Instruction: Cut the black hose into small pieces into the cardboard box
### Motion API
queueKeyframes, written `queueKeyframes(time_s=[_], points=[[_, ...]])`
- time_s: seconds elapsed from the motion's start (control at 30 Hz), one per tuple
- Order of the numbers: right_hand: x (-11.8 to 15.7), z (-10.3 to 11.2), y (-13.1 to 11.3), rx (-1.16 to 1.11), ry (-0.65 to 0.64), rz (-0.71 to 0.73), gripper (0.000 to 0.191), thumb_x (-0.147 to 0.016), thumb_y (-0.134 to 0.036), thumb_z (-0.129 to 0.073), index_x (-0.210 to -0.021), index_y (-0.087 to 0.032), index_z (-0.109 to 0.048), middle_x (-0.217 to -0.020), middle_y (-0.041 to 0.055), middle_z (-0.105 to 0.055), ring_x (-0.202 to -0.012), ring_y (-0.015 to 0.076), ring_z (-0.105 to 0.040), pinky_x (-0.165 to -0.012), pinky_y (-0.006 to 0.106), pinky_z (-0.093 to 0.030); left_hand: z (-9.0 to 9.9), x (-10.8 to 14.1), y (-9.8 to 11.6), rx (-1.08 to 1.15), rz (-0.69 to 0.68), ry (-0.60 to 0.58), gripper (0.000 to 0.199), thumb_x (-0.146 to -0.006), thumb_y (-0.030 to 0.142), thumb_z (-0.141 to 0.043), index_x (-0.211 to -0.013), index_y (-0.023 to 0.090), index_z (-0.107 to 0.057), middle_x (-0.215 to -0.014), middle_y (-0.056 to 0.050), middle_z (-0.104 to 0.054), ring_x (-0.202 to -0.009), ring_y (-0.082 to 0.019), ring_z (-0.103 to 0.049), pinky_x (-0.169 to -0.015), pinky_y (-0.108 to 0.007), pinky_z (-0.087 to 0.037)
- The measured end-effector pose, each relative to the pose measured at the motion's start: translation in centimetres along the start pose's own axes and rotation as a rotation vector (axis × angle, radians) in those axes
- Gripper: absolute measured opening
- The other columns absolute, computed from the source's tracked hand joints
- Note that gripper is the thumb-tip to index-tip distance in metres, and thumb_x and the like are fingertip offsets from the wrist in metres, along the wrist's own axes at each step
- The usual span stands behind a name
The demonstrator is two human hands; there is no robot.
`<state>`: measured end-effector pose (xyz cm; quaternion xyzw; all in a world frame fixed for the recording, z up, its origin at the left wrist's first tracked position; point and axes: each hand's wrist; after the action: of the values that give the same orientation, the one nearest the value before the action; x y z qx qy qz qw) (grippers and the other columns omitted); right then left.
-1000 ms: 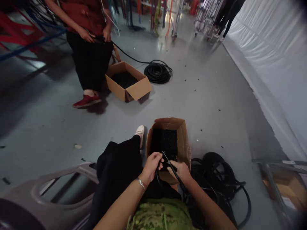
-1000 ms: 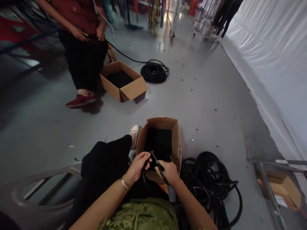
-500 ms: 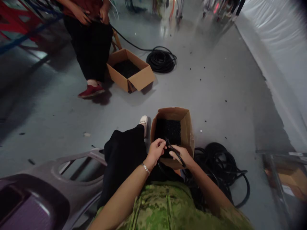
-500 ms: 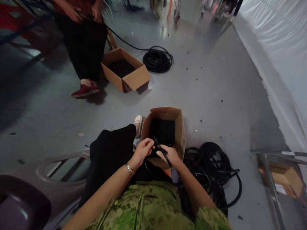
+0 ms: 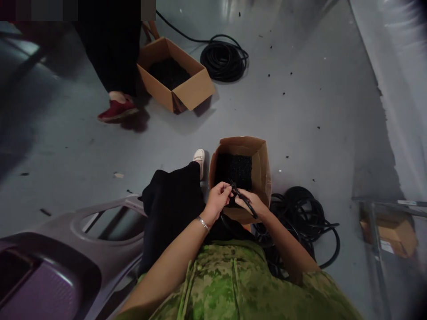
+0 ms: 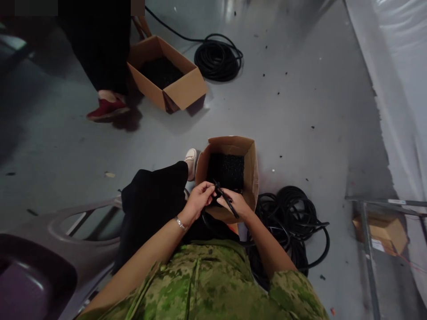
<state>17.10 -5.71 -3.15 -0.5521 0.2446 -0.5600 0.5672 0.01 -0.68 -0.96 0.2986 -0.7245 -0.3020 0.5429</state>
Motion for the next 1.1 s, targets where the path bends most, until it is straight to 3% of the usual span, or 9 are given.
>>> queueKeyframes(time_s=[0.33,0.5,0.67,0.77,0.97,1.1], points=[[0.1,0.3,0.2,0.063,0.035,0.006,0.049,-0.093,-0.053,-0.056,-0.125,-0.018,-0.068,-0.112,0.0064,-0.073,-0.102,0.0223,-0.067,-0.09,0.031,-0.052,0.1,-0.4,-0.3,-0.051,-0.006,-0.06,0.028,-0.072,0.041,-0.071,-0.076,0.016,-0.06,-0.056,0.004,-0.058,-0.038,-0.004,-0.038,-0.038,-0.018,-0.024],[0.8,0.8,1.2,0.237,0.073,-0.016,0.042,-0.091,-0.048,-0.059,-0.119,-0.019,-0.073,-0.1,0.0052,-0.077,-0.087,0.0221,-0.07,-0.079,0.029,-0.053,0.0,-0.7,-0.6,-0.072,0.019,-0.068,0.029,-0.072,0.042,-0.072,-0.073,0.016,-0.058,-0.056,0.004,-0.057,-0.038,-0.003,-0.037,-0.038,-0.018,-0.022],[1.5,0.5,1.5,0.433,0.103,-0.023,0.03,-0.091,-0.041,-0.06,-0.105,-0.02,-0.076,-0.077,0.0035,-0.075,-0.068,0.0173,-0.068,-0.064,0.022,-0.046,-0.1,-0.9,-0.9,-0.066,0.045,-0.04,0.029,-0.072,0.041,-0.072,-0.074,0.017,-0.057,-0.056,0.004,-0.057,-0.037,-0.004,-0.038,-0.038,-0.018,-0.021],[1.8,0.0,1.5,0.509,0.098,-0.017,0.026,-0.092,-0.038,-0.057,-0.101,-0.02,-0.075,-0.076,0.0042,-0.074,-0.066,0.0163,-0.067,-0.063,0.021,-0.044,-0.2,-0.9,-1.2,-0.06,0.067,-0.019,0.029,-0.073,0.041,-0.071,-0.074,0.017,-0.055,-0.055,0.004,-0.056,-0.037,-0.004,-0.038,-0.037,-0.017,-0.02],[2.2,-0.2,1.9,0.534,0.116,-0.04,0.026,-0.091,-0.038,-0.059,-0.104,-0.022,-0.075,-0.081,0.0052,-0.077,-0.071,0.0181,-0.07,-0.065,0.022,-0.045,-0.1,-0.8,-1.5,-0.082,0.061,-0.033,0.028,-0.073,0.04,-0.071,-0.074,0.017,-0.055,-0.056,0.004,-0.056,-0.037,-0.004,-0.039,-0.037,-0.017,-0.021],[2.2,0.3,2.2,0.492,0.1,-0.076,0.034,-0.09,-0.046,-0.061,-0.114,-0.026,-0.074,-0.082,0.0023,-0.077,-0.069,0.0183,-0.07,-0.062,0.022,-0.045,0.0,-0.9,-1.8,-0.139,0.065,-0.105,0.028,-0.072,0.041,-0.071,-0.072,0.017,-0.057,-0.055,0.004,-0.057,-0.037,-0.004,-0.039,-0.038,-0.017,-0.024]])
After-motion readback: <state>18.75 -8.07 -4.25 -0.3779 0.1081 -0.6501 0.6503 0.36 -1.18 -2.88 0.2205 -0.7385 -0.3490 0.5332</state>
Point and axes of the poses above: each hand's wrist, its own x-axis away from the middle knuckle, its own z-axis out of the back of the hand, y = z × x
